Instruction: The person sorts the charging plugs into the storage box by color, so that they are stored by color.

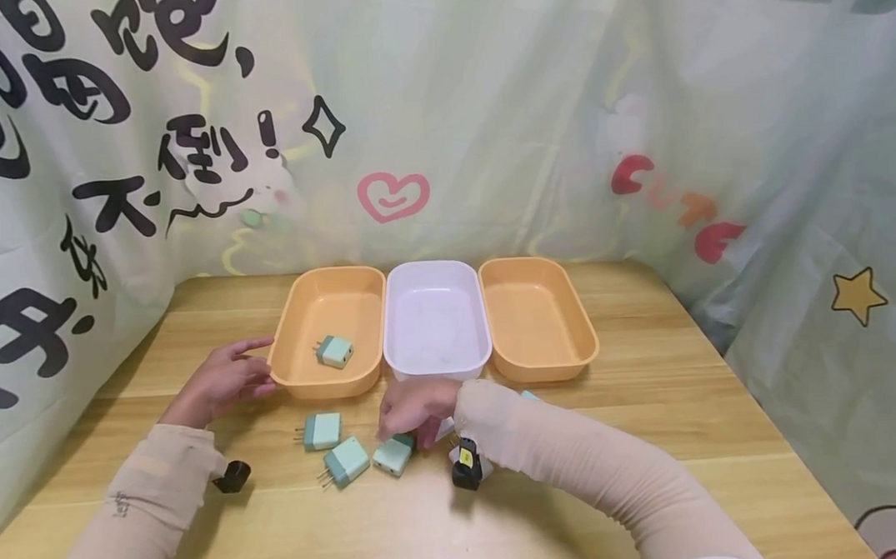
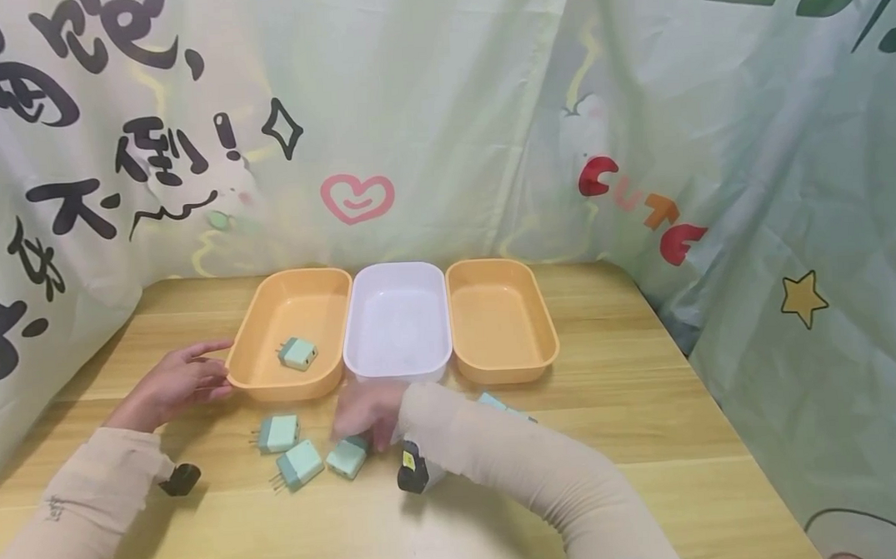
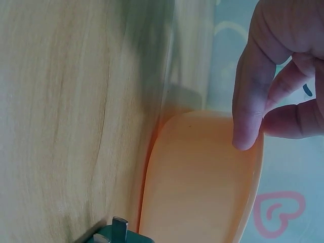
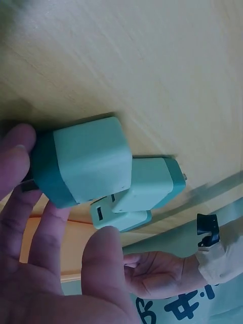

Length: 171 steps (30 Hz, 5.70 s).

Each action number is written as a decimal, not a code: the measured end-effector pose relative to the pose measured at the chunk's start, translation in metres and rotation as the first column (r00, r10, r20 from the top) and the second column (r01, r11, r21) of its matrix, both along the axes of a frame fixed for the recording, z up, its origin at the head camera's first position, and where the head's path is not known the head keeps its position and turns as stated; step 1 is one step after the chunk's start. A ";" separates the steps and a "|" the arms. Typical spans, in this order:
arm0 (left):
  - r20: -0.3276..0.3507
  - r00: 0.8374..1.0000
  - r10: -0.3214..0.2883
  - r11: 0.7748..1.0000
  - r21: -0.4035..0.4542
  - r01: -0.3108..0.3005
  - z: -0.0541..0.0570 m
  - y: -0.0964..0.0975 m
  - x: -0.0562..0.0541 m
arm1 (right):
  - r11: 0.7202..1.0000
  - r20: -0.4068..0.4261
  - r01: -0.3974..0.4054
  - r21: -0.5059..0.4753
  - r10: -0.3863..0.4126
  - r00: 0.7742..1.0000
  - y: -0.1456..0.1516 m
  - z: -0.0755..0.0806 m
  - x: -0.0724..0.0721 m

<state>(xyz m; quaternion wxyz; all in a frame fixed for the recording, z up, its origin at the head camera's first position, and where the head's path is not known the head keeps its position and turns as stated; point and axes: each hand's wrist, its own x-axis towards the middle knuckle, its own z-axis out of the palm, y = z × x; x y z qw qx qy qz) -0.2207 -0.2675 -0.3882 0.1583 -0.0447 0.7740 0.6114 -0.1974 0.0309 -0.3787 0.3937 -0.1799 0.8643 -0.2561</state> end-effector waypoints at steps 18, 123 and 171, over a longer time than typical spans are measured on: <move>0.004 1.000 0.001 1.000 -0.011 -0.001 -0.001 0.000 -0.001 | 0.993 0.098 0.016 -0.117 -0.005 0.995 0.006 0.011 -0.015; -0.034 0.999 0.009 1.000 -0.003 -0.009 -0.005 -0.001 0.000 | 0.606 0.532 0.624 -0.494 -0.356 0.768 -0.018 0.021 -0.109; -0.019 1.000 0.011 1.000 0.013 -0.011 -0.004 0.001 -0.001 | 0.883 0.317 0.218 -0.415 -0.084 0.945 -0.016 -0.006 -0.009</move>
